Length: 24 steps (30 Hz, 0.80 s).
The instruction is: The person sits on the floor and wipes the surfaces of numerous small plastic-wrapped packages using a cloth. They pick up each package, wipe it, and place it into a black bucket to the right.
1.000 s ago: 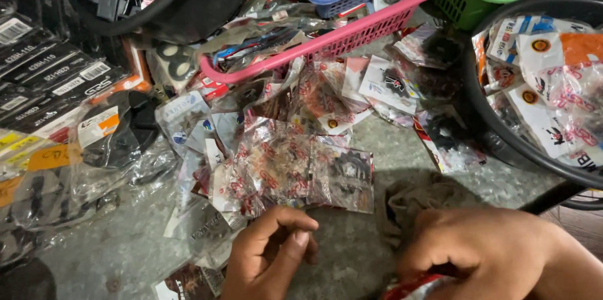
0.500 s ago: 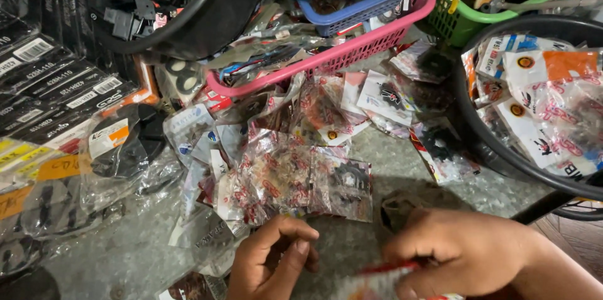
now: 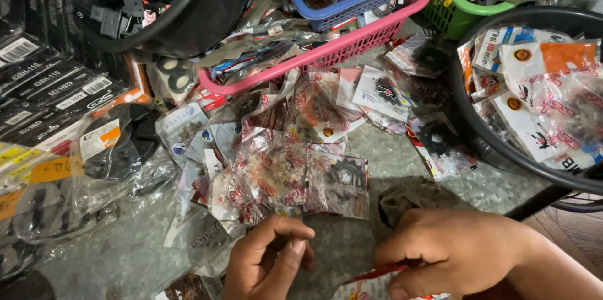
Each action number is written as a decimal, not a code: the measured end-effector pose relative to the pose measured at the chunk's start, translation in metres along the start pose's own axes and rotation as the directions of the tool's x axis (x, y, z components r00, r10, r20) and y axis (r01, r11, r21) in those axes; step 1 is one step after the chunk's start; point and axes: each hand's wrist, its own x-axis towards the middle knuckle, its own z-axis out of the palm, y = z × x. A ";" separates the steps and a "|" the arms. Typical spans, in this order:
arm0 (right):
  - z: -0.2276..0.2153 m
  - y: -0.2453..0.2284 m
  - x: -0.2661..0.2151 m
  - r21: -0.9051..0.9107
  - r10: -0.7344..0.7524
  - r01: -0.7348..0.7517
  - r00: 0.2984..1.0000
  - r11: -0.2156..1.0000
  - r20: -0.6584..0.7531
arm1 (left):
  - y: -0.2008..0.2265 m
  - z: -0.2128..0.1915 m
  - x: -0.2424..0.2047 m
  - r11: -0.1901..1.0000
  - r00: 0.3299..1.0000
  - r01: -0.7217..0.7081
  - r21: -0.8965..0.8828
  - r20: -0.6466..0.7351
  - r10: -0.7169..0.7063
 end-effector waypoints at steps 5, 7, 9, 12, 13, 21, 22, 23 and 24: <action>0.000 -0.001 0.001 -0.022 0.023 -0.023 1.000 1.000 -0.010 | 0.002 -0.001 -0.001 0.999 0.999 -0.047 0.026 0.029 0.046; 0.000 0.000 0.001 -0.021 0.013 -0.013 1.000 1.000 -0.003 | 0.003 0.000 -0.001 0.999 0.999 -0.035 0.029 0.017 0.035; 0.000 -0.001 0.002 -0.020 0.003 -0.002 1.000 1.000 0.003 | 0.002 0.000 -0.001 0.999 1.000 -0.024 0.031 0.007 0.024; 0.011 0.016 -0.005 0.117 -0.126 0.151 0.972 0.981 -0.200 | -0.002 -0.001 0.000 0.999 0.999 -0.044 -0.029 0.021 0.045; 0.024 0.037 -0.013 0.188 0.082 0.010 0.876 0.982 -0.475 | -0.004 -0.001 0.000 0.998 0.999 -0.034 -0.047 0.005 0.034; 0.018 -0.006 -0.001 0.220 0.143 0.794 0.169 0.567 -0.975 | -0.011 -0.005 0.001 0.999 1.000 0.016 -0.032 -0.022 -0.017; 0.018 -0.003 0.002 0.262 0.115 0.634 0.264 0.727 -0.958 | -0.012 -0.006 0.003 1.000 1.000 0.016 -0.015 -0.011 -0.016; 0.021 0.000 0.005 0.276 0.113 0.444 0.358 0.853 -0.927 | -0.014 -0.007 0.002 1.000 1.000 0.023 0.001 0.004 -0.023; 0.018 -0.002 0.009 0.282 0.120 0.443 0.358 0.851 -0.926 | -0.013 -0.006 0.000 1.000 1.000 0.030 0.001 0.006 -0.030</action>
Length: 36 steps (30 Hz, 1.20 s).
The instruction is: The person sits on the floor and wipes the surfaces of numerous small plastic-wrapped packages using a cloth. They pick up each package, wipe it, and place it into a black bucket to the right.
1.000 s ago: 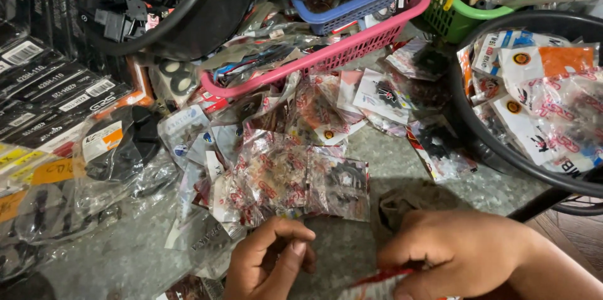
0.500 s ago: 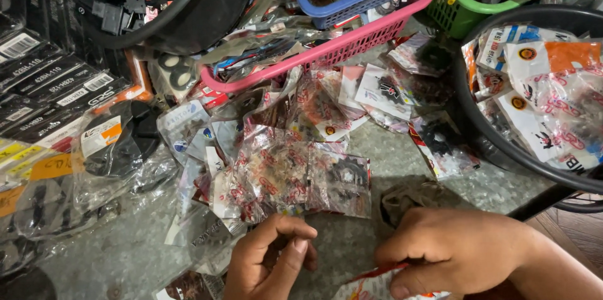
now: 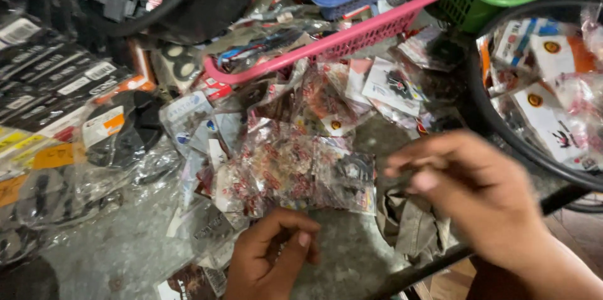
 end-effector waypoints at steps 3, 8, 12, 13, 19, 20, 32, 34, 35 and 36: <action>0.010 0.002 0.010 -0.642 -0.074 0.200 0.973 0.740 0.219 | 0.009 0.005 0.000 0.998 0.997 0.048 -0.046 -0.062 -0.051; 0.025 0.047 0.003 -0.861 0.086 0.468 0.867 0.198 0.491 | 0.022 0.010 -0.001 0.993 0.998 -0.055 0.107 -0.008 0.056; 0.035 0.043 0.007 -0.867 0.034 0.483 0.871 0.121 0.490 | 0.024 0.013 -0.003 0.987 0.996 -0.086 0.133 0.005 0.087; 0.035 0.044 0.010 -0.856 -0.036 0.445 0.891 0.261 0.452 | 0.026 0.014 -0.003 0.986 0.996 -0.090 0.143 0.006 0.090; 0.012 0.026 0.020 -0.521 0.224 -0.130 0.967 0.844 0.120 | 0.015 0.012 -0.002 0.996 0.994 0.084 0.007 0.071 -0.084; 0.008 0.022 0.019 -0.230 0.312 -0.281 0.944 0.932 0.110 | 0.010 0.013 -0.002 0.978 0.981 0.178 -0.105 0.095 -0.169; 0.039 0.001 0.002 -0.363 0.214 -0.039 0.863 0.931 0.457 | -0.004 0.015 -0.001 0.910 0.973 0.161 -0.383 0.219 -0.080; 0.027 0.007 0.000 -0.554 0.145 0.154 0.878 0.818 0.457 | -0.007 0.012 0.002 0.919 0.979 0.159 -0.360 0.180 -0.099; 0.020 0.011 -0.001 -0.702 0.077 0.327 0.876 0.632 0.476 | -0.008 0.011 0.002 0.928 0.984 0.156 -0.338 0.137 -0.116; 0.014 0.012 0.003 -0.700 0.077 0.328 0.874 0.634 0.480 | -0.008 0.011 0.001 0.928 0.984 0.156 -0.339 0.132 -0.117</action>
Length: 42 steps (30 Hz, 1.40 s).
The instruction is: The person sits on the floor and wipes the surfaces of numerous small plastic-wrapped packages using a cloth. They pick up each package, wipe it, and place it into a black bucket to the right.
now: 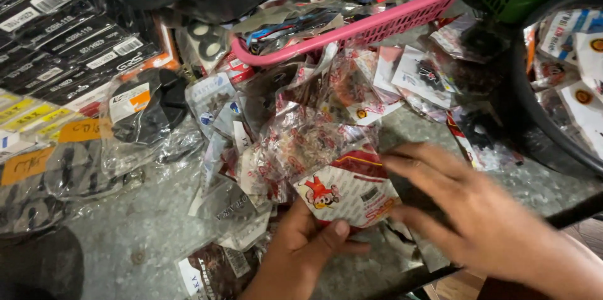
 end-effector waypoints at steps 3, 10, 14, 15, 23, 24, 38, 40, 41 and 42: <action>-0.006 0.024 -0.004 -0.269 -0.037 0.058 0.996 0.961 0.082 | 0.004 0.003 -0.002 0.999 0.999 -0.029 -0.031 0.031 0.030; 0.015 0.050 -0.032 -0.402 0.074 0.125 0.893 0.907 0.444 | 0.010 0.006 -0.001 0.999 1.000 -0.020 0.034 0.021 0.020; -0.007 0.038 -0.020 -0.530 0.356 -0.145 0.878 0.835 0.320 | 0.011 0.006 -0.001 0.999 0.999 -0.037 0.017 0.013 0.036; -0.016 0.036 -0.016 -0.531 0.355 -0.146 0.879 0.835 0.317 | 0.011 0.006 -0.001 0.999 0.999 -0.039 0.019 0.015 0.039; -0.020 0.000 -0.027 0.339 0.093 0.080 0.880 0.937 -0.465 | 0.003 0.006 -0.001 0.999 0.999 0.041 0.001 -0.022 -0.041; -0.013 0.001 -0.025 0.339 0.095 0.078 0.880 0.937 -0.466 | 0.002 0.007 -0.003 0.999 0.999 0.043 0.001 -0.021 -0.043; 0.020 -0.028 0.012 -0.141 -0.477 0.482 0.876 0.865 0.071 | 0.023 0.007 -0.008 0.886 0.944 0.056 0.461 0.265 -0.198; 0.017 -0.032 0.012 -0.126 -0.481 0.483 0.875 0.866 0.049 | 0.019 0.009 -0.006 0.875 0.938 0.073 0.479 0.266 -0.223; 0.016 -0.034 0.013 -0.113 -0.496 0.496 0.868 0.861 0.028 | 0.018 0.010 -0.004 0.863 0.936 0.081 0.499 0.260 -0.239; 0.015 -0.033 0.012 -0.115 -0.497 0.496 0.868 0.861 0.028 | 0.017 0.011 -0.003 0.863 0.936 0.080 0.499 0.261 -0.237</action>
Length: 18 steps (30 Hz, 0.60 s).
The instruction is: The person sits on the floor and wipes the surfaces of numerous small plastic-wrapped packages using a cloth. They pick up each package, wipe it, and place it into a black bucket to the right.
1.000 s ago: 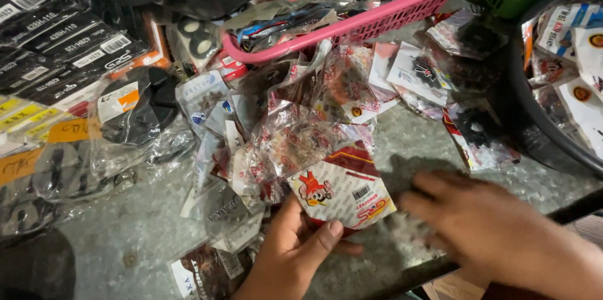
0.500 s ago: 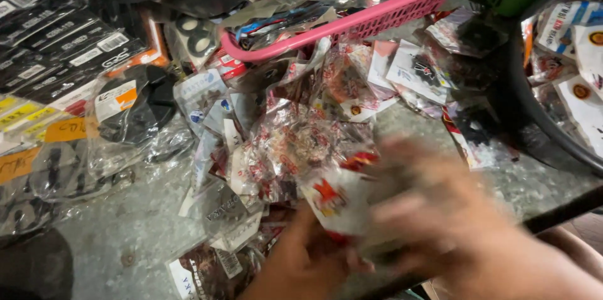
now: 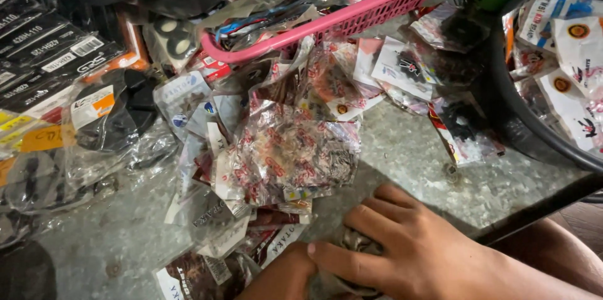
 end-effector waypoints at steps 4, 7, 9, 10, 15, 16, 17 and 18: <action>-0.004 0.002 -0.008 0.210 0.085 -0.080 0.996 0.974 -0.015 | -0.001 0.002 0.002 0.997 0.998 0.055 0.061 0.011 -0.056; -0.002 0.012 -0.027 0.235 0.329 -0.311 0.943 0.921 -0.045 | 0.001 -0.001 -0.005 0.996 0.999 0.017 -0.093 0.030 -0.015; -0.006 0.020 -0.030 0.207 0.506 -0.481 0.857 0.852 -0.095 | 0.003 0.000 -0.010 0.962 0.998 -0.036 -0.271 0.037 0.047; -0.013 0.024 -0.026 0.059 0.478 -0.474 0.869 0.878 -0.125 | 0.004 0.002 -0.011 0.955 0.996 -0.090 -0.282 -0.039 0.082; -0.028 0.031 -0.037 -0.085 0.478 -0.479 0.878 0.874 -0.027 | 0.015 0.001 -0.012 0.974 0.970 -0.205 -0.094 -0.156 0.188; -0.031 0.027 -0.035 0.079 0.463 -0.463 0.886 0.883 0.011 | 0.012 0.000 -0.013 0.989 0.981 -0.145 0.035 -0.128 0.149; -0.034 0.023 -0.032 0.242 0.441 -0.439 0.896 0.865 0.047 | 0.009 -0.001 -0.014 0.983 0.989 -0.087 0.163 -0.104 0.105; -0.035 0.018 -0.026 0.240 0.438 -0.436 0.898 0.867 0.049 | 0.014 -0.001 -0.012 0.983 0.988 -0.091 0.163 -0.108 0.109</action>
